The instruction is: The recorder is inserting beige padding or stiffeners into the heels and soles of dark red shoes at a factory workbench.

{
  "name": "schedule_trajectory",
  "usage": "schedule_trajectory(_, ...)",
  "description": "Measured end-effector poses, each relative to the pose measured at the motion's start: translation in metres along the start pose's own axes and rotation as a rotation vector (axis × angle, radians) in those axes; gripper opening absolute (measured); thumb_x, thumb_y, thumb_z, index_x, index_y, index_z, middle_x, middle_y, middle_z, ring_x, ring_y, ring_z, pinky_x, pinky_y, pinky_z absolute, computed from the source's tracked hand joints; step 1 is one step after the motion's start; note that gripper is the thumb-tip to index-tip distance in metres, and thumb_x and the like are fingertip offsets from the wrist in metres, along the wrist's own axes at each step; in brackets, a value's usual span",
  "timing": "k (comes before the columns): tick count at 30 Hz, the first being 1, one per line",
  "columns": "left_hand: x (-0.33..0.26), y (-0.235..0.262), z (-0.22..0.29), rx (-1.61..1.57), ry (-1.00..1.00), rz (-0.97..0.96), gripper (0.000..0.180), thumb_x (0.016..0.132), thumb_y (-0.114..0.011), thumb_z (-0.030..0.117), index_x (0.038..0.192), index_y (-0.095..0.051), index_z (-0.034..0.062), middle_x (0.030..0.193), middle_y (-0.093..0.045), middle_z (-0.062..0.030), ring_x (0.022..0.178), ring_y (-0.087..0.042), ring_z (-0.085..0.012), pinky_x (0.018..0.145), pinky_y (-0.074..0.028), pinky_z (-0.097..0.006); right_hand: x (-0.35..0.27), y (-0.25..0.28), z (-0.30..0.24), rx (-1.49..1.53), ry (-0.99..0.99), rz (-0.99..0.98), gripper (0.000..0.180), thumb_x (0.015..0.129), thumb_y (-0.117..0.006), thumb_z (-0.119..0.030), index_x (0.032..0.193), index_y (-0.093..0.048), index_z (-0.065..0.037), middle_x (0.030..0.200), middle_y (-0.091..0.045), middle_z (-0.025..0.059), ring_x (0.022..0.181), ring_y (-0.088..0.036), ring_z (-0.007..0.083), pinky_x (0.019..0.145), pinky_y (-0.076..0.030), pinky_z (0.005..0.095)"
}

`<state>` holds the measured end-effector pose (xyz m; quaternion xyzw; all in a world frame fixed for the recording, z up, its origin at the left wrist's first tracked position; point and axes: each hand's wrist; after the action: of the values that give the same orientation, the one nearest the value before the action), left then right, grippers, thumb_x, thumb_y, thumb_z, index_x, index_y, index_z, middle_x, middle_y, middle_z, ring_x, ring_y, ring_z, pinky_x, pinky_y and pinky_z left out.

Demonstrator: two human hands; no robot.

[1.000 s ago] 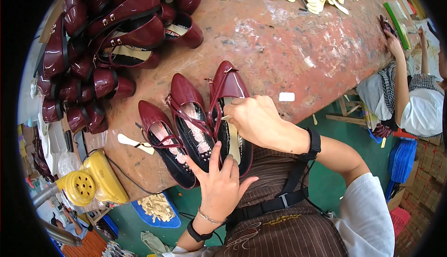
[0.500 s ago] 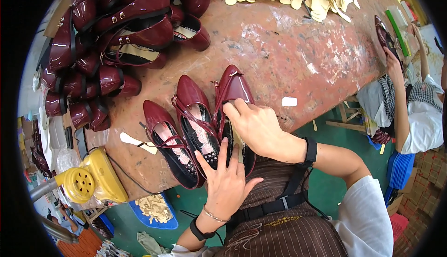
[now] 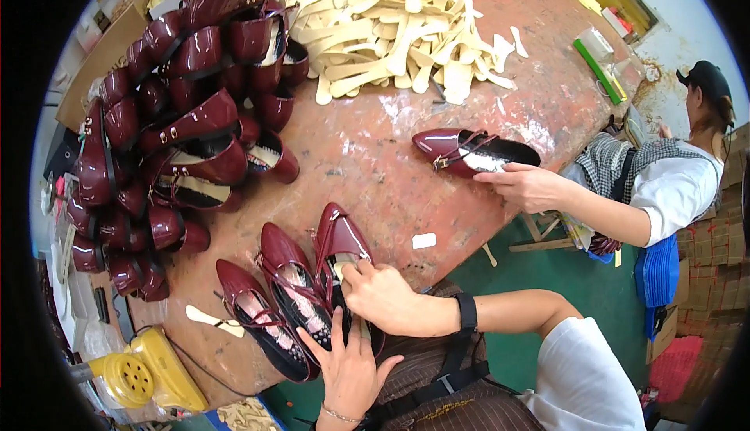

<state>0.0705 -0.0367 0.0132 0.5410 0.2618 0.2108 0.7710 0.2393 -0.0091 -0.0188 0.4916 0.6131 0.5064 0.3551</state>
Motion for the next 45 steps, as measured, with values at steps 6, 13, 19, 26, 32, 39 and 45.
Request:
schedule_trajectory(6,0.001,0.018,0.007,0.01,0.051,-0.082,0.083,0.089,-0.065,0.051,0.148,-0.04,-0.0017,0.152,-0.039,-0.0192,0.145,-0.029,-0.0406,0.113,-0.018,-0.071,0.007,0.008,0.016,0.1,0.051,-0.047,0.017,0.075,-0.069,-0.013,0.085,-0.071,0.001,0.091,-0.064,0.0124,0.087,-0.066,0.0286,0.064,-0.058,0.0362)
schedule_trajectory(13,0.002,0.015,0.004,0.0,0.002,0.074,0.067,0.085,-0.068,0.052,0.123,-0.063,-0.0023,0.136,-0.054,-0.0167,0.141,-0.036,-0.0386,0.109,-0.013,-0.078,0.058,0.074,0.138,0.329,-0.398,0.338,0.012,0.084,-0.068,-0.016,0.086,-0.076,-0.008,0.078,-0.072,0.0141,0.069,-0.07,0.0304,0.063,-0.055,0.0401)
schedule_trajectory(19,0.0,0.016,0.002,-0.209,0.014,0.279,0.034,0.085,-0.075,0.035,0.102,-0.068,0.0063,0.115,-0.062,-0.0089,0.13,-0.049,-0.0333,0.11,-0.021,-0.069,0.122,0.074,0.243,0.304,-0.818,0.489,0.03,0.086,-0.071,-0.029,0.093,-0.074,0.0,0.084,-0.072,0.0222,0.081,-0.071,0.0377,0.073,-0.055,0.0449)
schedule_trajectory(26,-0.016,0.021,-0.004,-0.224,0.1,0.406,0.02,0.081,-0.078,0.022,0.091,-0.067,0.0087,0.11,-0.065,-0.0052,0.123,-0.055,-0.0317,0.103,-0.038,-0.049,0.143,0.046,0.285,0.433,-1.137,0.46,0.043,0.079,-0.081,-0.044,0.092,-0.075,-0.003,0.086,-0.074,0.0174,0.078,-0.073,0.0289,0.074,-0.056,0.04)
schedule_trajectory(32,-0.024,0.028,-0.012,-0.245,0.158,0.46,0.017,0.083,-0.075,0.019,0.091,-0.068,0.0059,0.106,-0.068,-0.0079,0.115,-0.06,-0.0309,0.095,-0.046,-0.046,0.137,0.022,0.306,0.537,-0.967,0.594,0.024,0.075,-0.08,-0.032,0.08,-0.074,-0.009,0.082,-0.074,0.0123,0.081,-0.072,0.0288,0.075,-0.056,0.0399)
schedule_trajectory(39,-0.027,0.008,-0.02,-0.325,0.143,0.388,0.022,0.082,-0.078,0.03,0.084,-0.07,0.0096,0.103,-0.065,-0.0013,0.117,-0.057,-0.0249,0.115,-0.018,-0.07,0.083,0.087,0.223,1.037,-0.714,0.458,0.031,0.091,-0.069,-0.011,0.119,-0.06,0.001,0.089,-0.07,0.007,0.074,-0.069,0.0144,0.061,-0.056,0.0241)
schedule_trajectory(45,-0.033,0.006,-0.014,-0.366,0.09,0.417,0.02,0.08,-0.08,0.026,0.084,-0.07,0.01,0.101,-0.067,-0.0013,0.112,-0.059,-0.0237,0.112,-0.03,-0.061,0.047,0.05,0.188,1.281,-0.688,0.108,0.024,0.092,-0.068,-0.009,0.114,-0.065,-0.001,0.087,-0.071,0.005,0.068,-0.066,0.0104,0.058,-0.054,0.0225)
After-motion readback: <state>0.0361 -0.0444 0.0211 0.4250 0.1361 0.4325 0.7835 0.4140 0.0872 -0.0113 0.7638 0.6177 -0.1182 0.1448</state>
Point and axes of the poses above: each hand's wrist, its own x-axis towards the middle knuckle, its own y-axis out of the back of the hand, z = x × y
